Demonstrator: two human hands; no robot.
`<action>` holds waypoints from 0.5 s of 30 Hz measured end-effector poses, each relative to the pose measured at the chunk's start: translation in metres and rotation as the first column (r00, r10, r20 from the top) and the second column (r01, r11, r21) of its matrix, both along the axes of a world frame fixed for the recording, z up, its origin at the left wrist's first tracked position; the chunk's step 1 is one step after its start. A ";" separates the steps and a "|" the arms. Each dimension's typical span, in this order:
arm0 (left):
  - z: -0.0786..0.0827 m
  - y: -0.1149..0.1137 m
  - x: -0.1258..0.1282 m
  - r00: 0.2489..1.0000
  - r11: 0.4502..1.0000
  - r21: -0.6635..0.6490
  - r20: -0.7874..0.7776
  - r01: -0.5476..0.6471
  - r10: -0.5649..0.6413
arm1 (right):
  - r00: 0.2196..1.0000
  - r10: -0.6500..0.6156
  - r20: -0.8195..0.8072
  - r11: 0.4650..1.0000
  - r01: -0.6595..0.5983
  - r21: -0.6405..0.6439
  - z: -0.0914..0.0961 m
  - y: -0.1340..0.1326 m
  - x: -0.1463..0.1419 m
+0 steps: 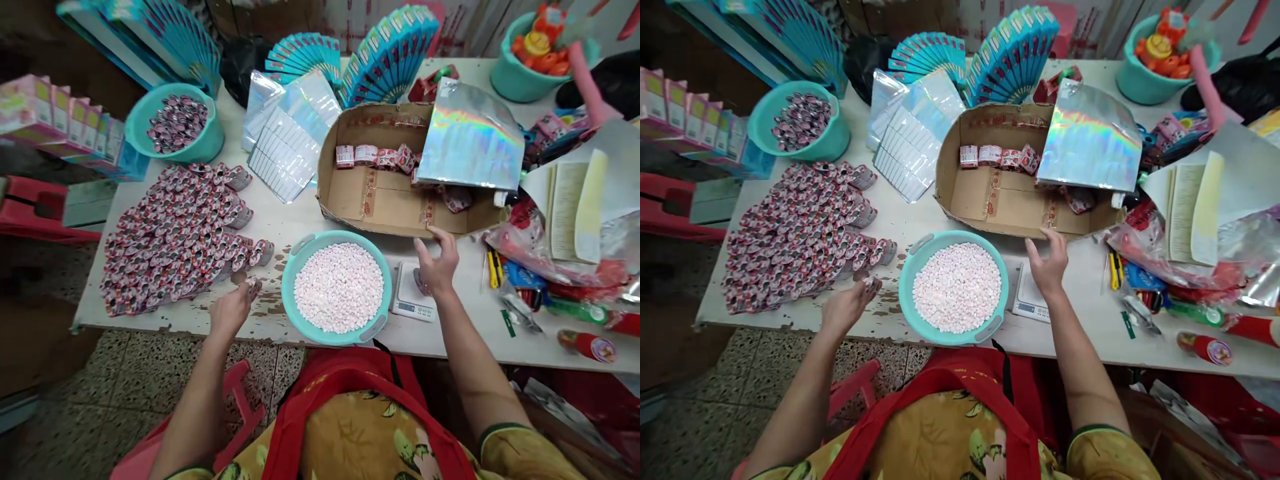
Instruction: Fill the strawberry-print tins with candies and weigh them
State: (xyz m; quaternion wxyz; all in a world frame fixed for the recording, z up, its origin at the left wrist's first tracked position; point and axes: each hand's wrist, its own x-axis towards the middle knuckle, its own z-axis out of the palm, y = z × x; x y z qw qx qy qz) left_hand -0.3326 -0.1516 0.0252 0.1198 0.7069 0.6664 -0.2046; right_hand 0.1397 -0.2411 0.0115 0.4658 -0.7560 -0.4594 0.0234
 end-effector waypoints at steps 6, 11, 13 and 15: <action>-0.067 0.020 0.000 0.969 0.963 0.105 0.022 -0.247 0.246 | 0.949 0.315 0.004 0.930 -0.308 -0.198 -0.005 0.234 0.054; -0.063 -0.004 0.037 0.903 0.882 0.270 0.307 -0.386 0.301 | 0.931 0.310 -0.193 0.926 -0.342 -0.163 -0.056 0.345 0.096; -0.064 -0.019 0.071 0.870 0.948 0.213 0.481 -0.235 0.108 | 0.919 0.285 -0.271 0.930 -0.334 -0.155 -0.066 0.357 0.097; -0.069 -0.030 0.105 0.782 0.992 0.124 0.620 -0.016 -0.064 | 0.918 0.233 -0.321 0.926 -0.310 -0.215 -0.067 0.353 0.088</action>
